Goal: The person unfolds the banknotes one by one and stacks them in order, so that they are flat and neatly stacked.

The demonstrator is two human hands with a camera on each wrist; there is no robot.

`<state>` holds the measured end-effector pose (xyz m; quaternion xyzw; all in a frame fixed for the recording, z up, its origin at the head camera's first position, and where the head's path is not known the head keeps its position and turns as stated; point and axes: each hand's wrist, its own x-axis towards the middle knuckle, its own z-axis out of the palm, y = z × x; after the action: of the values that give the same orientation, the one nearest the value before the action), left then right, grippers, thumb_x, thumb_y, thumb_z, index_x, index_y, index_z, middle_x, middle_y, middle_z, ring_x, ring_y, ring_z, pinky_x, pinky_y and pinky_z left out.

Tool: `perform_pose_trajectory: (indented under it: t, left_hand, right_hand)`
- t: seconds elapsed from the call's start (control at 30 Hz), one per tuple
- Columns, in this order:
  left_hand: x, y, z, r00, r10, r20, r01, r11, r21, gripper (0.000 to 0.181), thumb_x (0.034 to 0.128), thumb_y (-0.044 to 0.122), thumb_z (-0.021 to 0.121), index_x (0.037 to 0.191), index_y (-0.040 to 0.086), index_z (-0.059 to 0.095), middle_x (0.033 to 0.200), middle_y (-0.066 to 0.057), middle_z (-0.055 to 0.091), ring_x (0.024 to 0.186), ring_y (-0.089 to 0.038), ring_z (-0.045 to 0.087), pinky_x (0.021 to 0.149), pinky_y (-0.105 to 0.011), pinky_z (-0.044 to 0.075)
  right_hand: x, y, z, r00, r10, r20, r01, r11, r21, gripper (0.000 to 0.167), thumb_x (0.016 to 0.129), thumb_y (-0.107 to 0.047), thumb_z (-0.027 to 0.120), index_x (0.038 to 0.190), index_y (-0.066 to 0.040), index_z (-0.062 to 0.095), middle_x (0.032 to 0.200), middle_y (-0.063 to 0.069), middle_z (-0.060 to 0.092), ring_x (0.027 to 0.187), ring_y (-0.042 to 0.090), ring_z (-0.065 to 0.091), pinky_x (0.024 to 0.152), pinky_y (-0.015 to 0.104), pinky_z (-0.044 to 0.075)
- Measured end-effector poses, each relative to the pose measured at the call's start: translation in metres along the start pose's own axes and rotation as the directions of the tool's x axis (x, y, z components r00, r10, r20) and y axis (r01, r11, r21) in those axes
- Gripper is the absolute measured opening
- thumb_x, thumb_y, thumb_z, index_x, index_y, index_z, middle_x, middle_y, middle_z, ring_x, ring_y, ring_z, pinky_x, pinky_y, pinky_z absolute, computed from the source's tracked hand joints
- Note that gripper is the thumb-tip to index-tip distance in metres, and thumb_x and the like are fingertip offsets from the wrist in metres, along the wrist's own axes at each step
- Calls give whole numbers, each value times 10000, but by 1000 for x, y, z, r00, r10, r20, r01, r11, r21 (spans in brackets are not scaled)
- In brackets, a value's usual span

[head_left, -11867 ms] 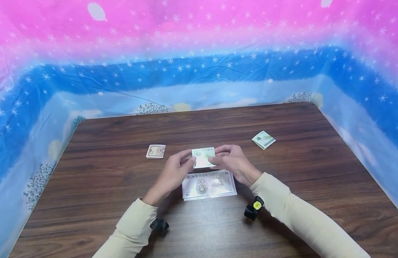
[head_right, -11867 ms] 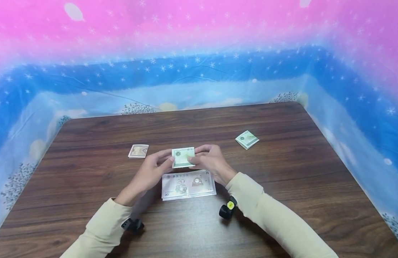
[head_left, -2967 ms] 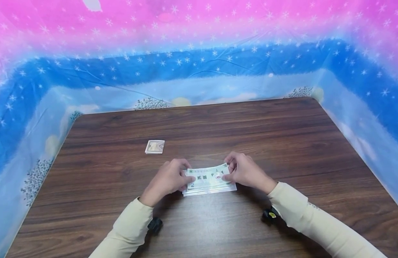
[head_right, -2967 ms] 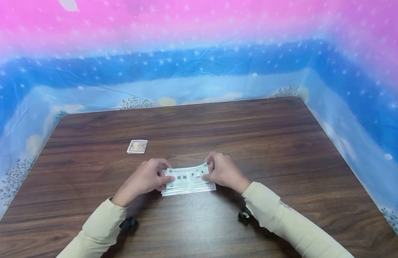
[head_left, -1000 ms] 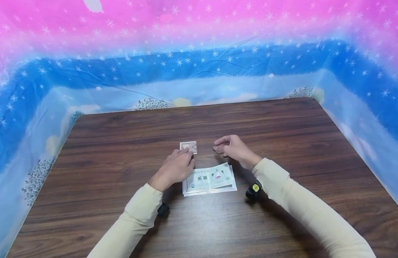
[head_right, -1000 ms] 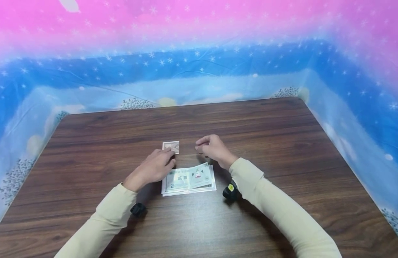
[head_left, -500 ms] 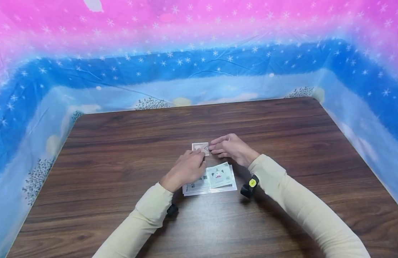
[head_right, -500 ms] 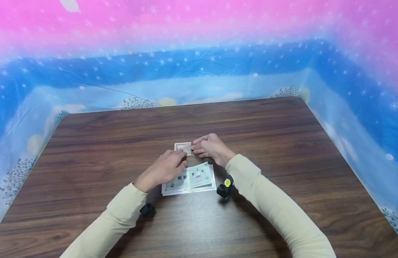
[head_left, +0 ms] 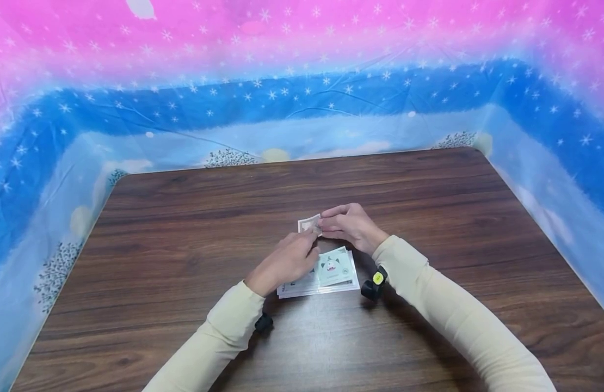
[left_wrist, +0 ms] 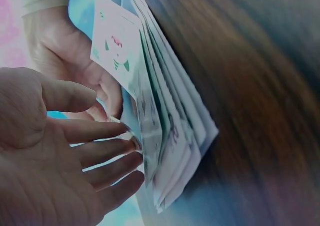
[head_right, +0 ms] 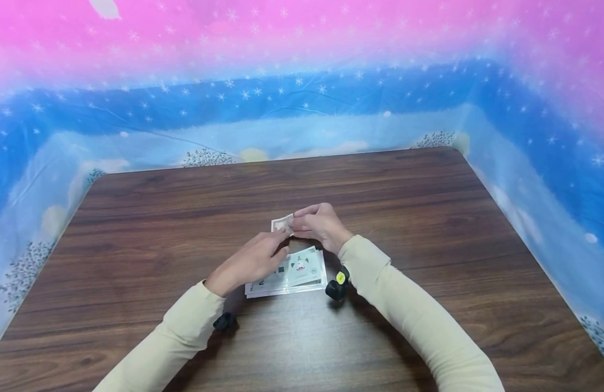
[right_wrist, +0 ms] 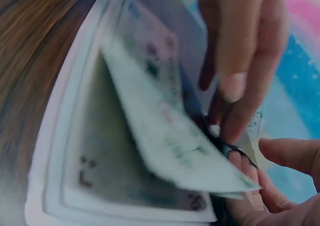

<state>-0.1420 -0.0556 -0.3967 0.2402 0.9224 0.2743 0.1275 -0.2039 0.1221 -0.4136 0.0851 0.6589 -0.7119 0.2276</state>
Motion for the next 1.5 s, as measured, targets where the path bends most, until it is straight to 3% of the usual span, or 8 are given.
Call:
perform_pose_trajectory:
  t: [0.23,0.4,0.5,0.63,0.73,0.83,1.07,1.5]
  left_hand:
    - [-4,0,-4,995,-22,-101,13,996,-94,394,1052,147,496,1406,-22,532,1475,-201,511,1341,-332,494,1129,-479,410]
    - [-7,-11,-10,950,-183,-252,97,943,-319,347,1028,122,570,1352,-2,579,1295,-219,636,1178,-337,624,1017,-466,517]
    - [-5,-15,-11,933,-294,-208,109,781,-615,426,1014,72,590,1410,-69,515,1264,-266,645,1131,-342,663,969,-414,563]
    - [-2,-17,-13,903,-420,-94,110,436,-893,388,1000,8,602,1354,-132,529,1248,-301,643,989,-269,716,879,-343,600]
    - [-2,-16,-16,882,-466,-71,93,320,-943,340,992,4,619,1300,-132,574,1202,-296,665,846,-191,726,820,-326,616]
    - [-3,-15,-18,889,-454,-59,86,293,-952,330,990,27,638,1288,-108,600,1190,-276,678,868,-200,733,833,-334,614]
    - [-6,-11,-19,933,-358,-30,92,319,-943,363,958,143,719,1262,-33,624,1211,-198,689,1063,-260,704,922,-353,586]
    - [-11,-14,-19,937,-350,-21,95,311,-946,361,915,58,750,1242,-26,622,1201,-211,688,1001,-252,723,917,-359,588]
  right_hand:
    - [-1,0,1,994,-40,-100,31,996,-89,286,876,79,691,1151,114,618,1046,183,649,836,179,695,838,315,611]
    - [-8,-4,-1,995,-74,-72,69,996,-59,313,870,78,709,1164,125,612,1052,187,646,828,177,692,846,327,610]
    - [-15,-6,0,997,-72,-42,71,997,-25,307,868,74,720,1151,108,606,1049,167,635,840,177,690,863,338,607]
    - [-21,-7,3,998,-64,1,64,998,18,241,875,69,729,1088,66,617,1051,145,655,860,177,689,875,342,603]
    - [-24,-6,6,998,-65,21,64,998,20,215,875,69,735,1073,77,652,1062,153,669,857,176,694,871,336,604]
    - [-28,-6,8,997,-71,33,72,997,-1,258,867,40,762,1104,95,677,1113,180,658,877,197,708,882,344,601]
    - [-40,-6,10,986,-107,129,123,985,-119,499,827,-112,853,1246,55,639,1193,196,685,1023,300,716,974,444,559]
    - [-51,-11,7,966,-104,239,148,973,-175,518,835,-120,836,1277,46,624,1149,174,720,1074,301,697,1044,478,505]
